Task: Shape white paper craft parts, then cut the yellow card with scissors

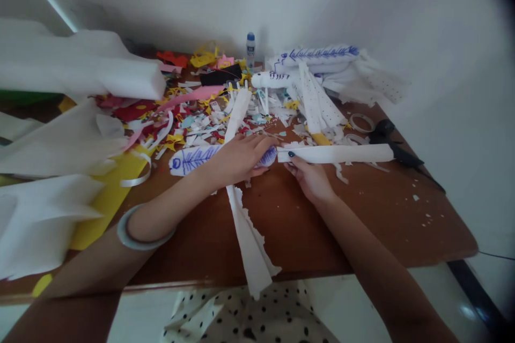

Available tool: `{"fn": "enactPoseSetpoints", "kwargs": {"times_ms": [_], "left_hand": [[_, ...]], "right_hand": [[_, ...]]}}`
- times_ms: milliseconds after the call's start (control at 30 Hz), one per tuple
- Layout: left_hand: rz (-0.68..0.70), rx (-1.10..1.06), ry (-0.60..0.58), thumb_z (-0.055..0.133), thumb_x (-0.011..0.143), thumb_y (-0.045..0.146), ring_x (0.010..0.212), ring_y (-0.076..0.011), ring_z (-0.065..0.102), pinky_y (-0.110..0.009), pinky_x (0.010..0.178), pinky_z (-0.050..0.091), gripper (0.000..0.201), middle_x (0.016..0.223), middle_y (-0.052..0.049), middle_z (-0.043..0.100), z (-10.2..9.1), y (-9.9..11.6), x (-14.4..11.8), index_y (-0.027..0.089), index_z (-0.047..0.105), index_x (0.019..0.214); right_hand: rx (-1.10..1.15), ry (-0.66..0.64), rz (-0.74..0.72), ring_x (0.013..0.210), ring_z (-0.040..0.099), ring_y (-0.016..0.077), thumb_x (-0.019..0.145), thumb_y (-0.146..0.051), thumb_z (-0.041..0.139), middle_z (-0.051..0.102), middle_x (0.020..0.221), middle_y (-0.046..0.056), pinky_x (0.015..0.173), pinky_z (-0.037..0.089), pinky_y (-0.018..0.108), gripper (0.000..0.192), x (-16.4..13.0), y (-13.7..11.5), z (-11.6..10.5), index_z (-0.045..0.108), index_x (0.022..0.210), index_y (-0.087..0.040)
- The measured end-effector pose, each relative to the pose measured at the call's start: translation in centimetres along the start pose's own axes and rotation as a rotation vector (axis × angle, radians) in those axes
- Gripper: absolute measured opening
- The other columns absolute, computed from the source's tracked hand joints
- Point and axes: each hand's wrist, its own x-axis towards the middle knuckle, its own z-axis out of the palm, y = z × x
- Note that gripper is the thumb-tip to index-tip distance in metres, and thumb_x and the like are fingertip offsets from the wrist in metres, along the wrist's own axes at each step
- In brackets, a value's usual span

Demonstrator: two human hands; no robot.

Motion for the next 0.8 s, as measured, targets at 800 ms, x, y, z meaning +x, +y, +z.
{"fn": "enactPoseSetpoints", "kwargs": {"times_ms": [800], "left_hand": [[0.051, 0.051, -0.029, 0.051, 0.091, 0.029, 0.114, -0.0236, 0.057, -0.035, 0.094, 0.043, 0.040, 0.129, -0.009, 0.055, -0.02, -0.10, 0.03, 0.023, 0.046, 0.129]], "right_hand": [[0.071, -0.043, 0.041, 0.099, 0.065, 0.0157, 0.060, -0.023, 0.080, 0.074, 0.094, -0.001, 0.085, 0.054, 0.026, 0.022, 0.21, 0.14, -0.27, 0.071, 0.081, -0.023]]}}
